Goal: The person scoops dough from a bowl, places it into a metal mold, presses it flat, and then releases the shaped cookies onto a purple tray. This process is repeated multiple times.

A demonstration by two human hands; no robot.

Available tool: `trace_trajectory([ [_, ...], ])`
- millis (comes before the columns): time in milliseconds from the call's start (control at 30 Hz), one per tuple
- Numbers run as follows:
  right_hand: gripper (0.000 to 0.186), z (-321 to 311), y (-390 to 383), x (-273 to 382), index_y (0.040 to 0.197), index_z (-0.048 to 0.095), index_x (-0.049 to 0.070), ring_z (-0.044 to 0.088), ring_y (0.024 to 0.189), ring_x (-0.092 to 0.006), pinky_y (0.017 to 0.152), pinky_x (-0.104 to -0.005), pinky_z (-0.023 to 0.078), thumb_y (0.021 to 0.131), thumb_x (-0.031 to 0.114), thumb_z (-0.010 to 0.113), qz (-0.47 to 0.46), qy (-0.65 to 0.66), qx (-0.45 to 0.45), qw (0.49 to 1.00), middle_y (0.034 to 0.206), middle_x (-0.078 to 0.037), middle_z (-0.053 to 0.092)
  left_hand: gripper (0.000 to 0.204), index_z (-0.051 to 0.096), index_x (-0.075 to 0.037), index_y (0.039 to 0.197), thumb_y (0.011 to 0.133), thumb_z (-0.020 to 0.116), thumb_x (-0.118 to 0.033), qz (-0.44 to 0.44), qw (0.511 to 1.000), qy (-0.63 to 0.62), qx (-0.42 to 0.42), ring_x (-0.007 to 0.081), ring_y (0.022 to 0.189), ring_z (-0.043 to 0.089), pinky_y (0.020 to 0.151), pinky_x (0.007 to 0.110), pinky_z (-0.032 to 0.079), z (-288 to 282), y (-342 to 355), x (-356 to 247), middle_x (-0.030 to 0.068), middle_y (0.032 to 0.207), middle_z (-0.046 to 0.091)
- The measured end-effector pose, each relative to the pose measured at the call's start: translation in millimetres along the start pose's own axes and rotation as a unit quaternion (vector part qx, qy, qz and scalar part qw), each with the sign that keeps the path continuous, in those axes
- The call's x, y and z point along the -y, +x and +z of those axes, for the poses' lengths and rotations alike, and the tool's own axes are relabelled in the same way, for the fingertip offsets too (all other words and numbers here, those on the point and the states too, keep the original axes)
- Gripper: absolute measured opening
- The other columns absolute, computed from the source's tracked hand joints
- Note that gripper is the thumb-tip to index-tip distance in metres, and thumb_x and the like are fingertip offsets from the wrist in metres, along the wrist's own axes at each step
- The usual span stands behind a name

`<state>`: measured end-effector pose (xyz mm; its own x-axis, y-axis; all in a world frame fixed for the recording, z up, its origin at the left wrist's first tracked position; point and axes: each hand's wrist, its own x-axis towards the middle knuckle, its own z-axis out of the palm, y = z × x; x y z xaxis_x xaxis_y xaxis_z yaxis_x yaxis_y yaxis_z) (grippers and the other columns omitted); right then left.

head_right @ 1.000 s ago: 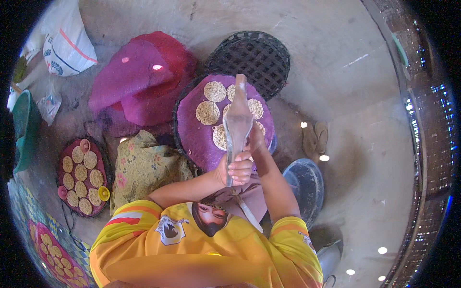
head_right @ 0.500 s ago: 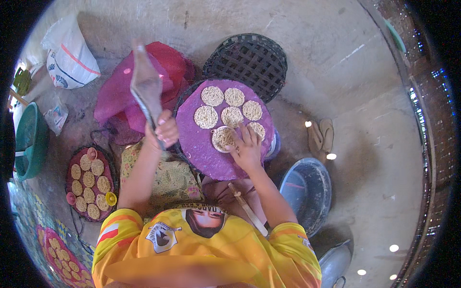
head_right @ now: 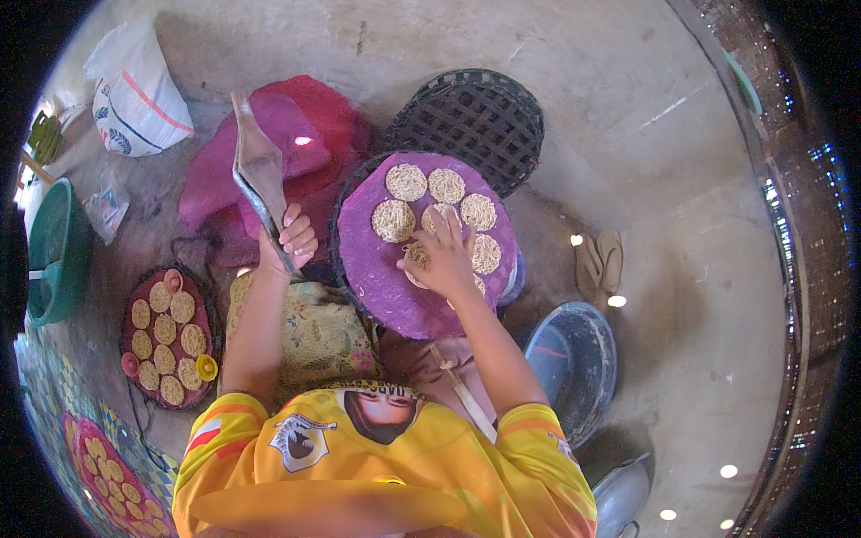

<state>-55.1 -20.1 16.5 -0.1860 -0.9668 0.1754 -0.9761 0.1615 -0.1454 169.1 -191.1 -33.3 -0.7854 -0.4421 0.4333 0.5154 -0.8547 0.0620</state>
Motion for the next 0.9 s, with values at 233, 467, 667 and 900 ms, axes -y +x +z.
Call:
trace_trajectory([
  [233,0.023,9.1,15.5,13.5,0.077,0.065,0.013,0.026,0.129,-0.0245,0.103,-0.0591,0.006,0.063,0.032,0.068,0.021,-0.042,0.018,0.999,0.131,-0.005,0.041,0.029,0.044,-0.008,0.076,0.087,0.036,-0.033,0.000,1.000,-0.021,-0.004,0.0116,0.048,0.041,0.050,0.027,0.035,-1.5,0.7,1.9,-0.0014,0.054,0.040],
  [467,0.015,23.5,9.4,3.2,0.080,0.068,0.014,0.040,0.119,-0.0256,0.101,-0.0589,0.012,0.067,0.020,0.063,0.023,0.025,-0.037,0.999,0.122,-0.005,0.051,0.029,0.044,-0.008,0.076,0.087,0.036,-0.034,0.003,1.000,-0.012,-0.004,0.0117,0.048,0.041,0.051,0.026,0.035,-1.6,-0.2,0.3,-0.0012,0.054,0.040],
  [667,0.025,17.6,-18.4,-15.3,0.093,0.067,0.018,0.037,0.121,-0.0294,0.101,-0.0581,0.015,0.071,0.028,0.064,0.024,0.128,-0.087,0.988,0.129,-0.004,0.045,0.029,0.043,-0.008,0.076,0.087,0.036,-0.035,0.006,1.000,-0.018,-0.002,0.0117,0.049,0.041,0.051,0.026,0.035,-2.8,0.3,0.9,-0.0014,0.055,0.040],
  [900,0.052,6.5,-41.1,-4.8,0.120,0.052,0.024,0.019,0.132,-0.0306,0.102,-0.0586,0.011,0.074,0.047,0.059,-0.032,-0.029,-0.001,0.999,0.143,-0.003,0.025,0.030,0.043,-0.008,0.077,0.087,0.036,-0.036,-0.002,1.000,-0.017,0.001,0.0117,0.049,0.041,0.051,0.026,0.035,-3.7,0.3,5.3,-0.0013,0.055,0.040],
])
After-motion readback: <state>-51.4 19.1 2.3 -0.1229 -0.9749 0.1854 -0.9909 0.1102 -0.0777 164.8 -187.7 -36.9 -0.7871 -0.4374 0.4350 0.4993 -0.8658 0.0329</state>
